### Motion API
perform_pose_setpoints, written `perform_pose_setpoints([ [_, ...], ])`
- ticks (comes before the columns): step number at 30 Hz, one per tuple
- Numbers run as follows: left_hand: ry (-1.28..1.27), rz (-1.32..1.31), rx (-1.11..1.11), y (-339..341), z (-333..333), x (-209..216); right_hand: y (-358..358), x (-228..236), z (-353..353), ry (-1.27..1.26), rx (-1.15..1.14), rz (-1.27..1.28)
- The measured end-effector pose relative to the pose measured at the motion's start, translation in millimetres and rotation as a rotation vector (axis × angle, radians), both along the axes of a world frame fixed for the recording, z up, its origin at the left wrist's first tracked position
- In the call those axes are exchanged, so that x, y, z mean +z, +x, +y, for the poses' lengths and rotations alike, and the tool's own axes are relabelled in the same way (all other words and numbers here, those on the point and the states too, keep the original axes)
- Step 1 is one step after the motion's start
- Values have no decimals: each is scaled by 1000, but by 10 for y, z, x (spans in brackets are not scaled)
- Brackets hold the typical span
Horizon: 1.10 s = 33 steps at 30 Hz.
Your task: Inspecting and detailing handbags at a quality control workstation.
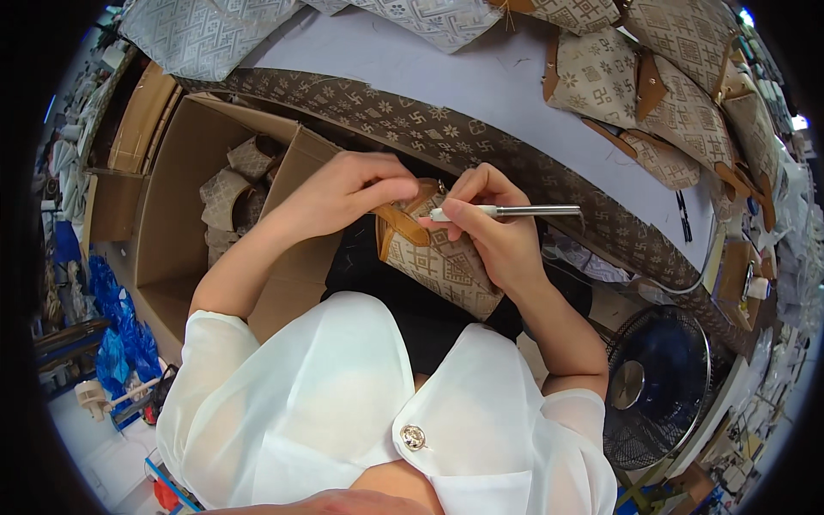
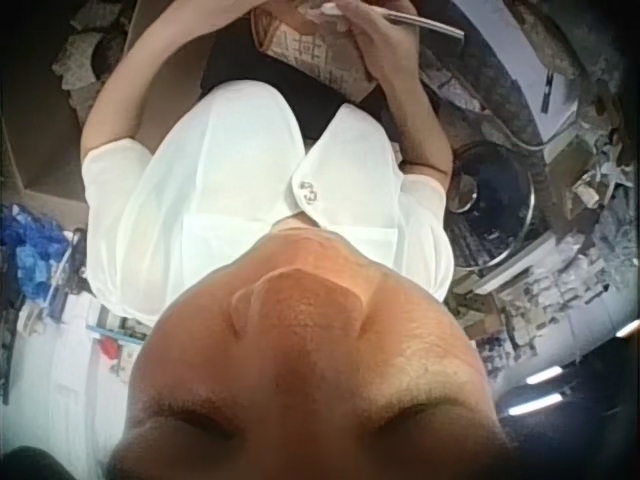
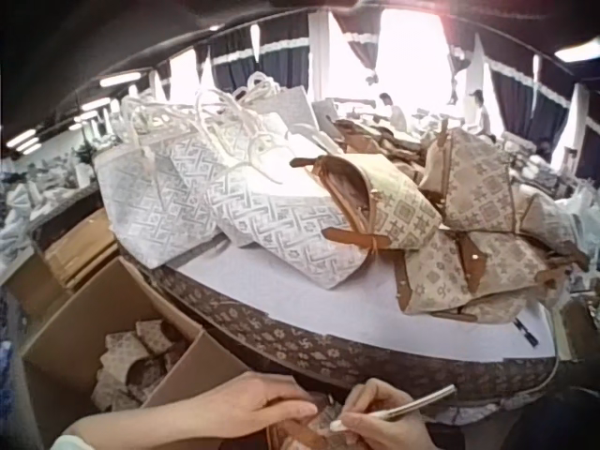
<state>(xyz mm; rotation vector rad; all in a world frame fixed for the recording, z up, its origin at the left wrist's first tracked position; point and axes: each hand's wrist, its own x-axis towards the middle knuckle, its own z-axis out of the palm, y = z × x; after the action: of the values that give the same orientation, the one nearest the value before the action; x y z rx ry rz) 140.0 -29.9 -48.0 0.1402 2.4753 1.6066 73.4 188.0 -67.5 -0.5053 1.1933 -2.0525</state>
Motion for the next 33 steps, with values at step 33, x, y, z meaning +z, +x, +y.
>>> perform_pose_setpoints([
  [33, -414, 731, -71, 138, -73, 36, -7, 60, -22, 266, 78, 718],
])
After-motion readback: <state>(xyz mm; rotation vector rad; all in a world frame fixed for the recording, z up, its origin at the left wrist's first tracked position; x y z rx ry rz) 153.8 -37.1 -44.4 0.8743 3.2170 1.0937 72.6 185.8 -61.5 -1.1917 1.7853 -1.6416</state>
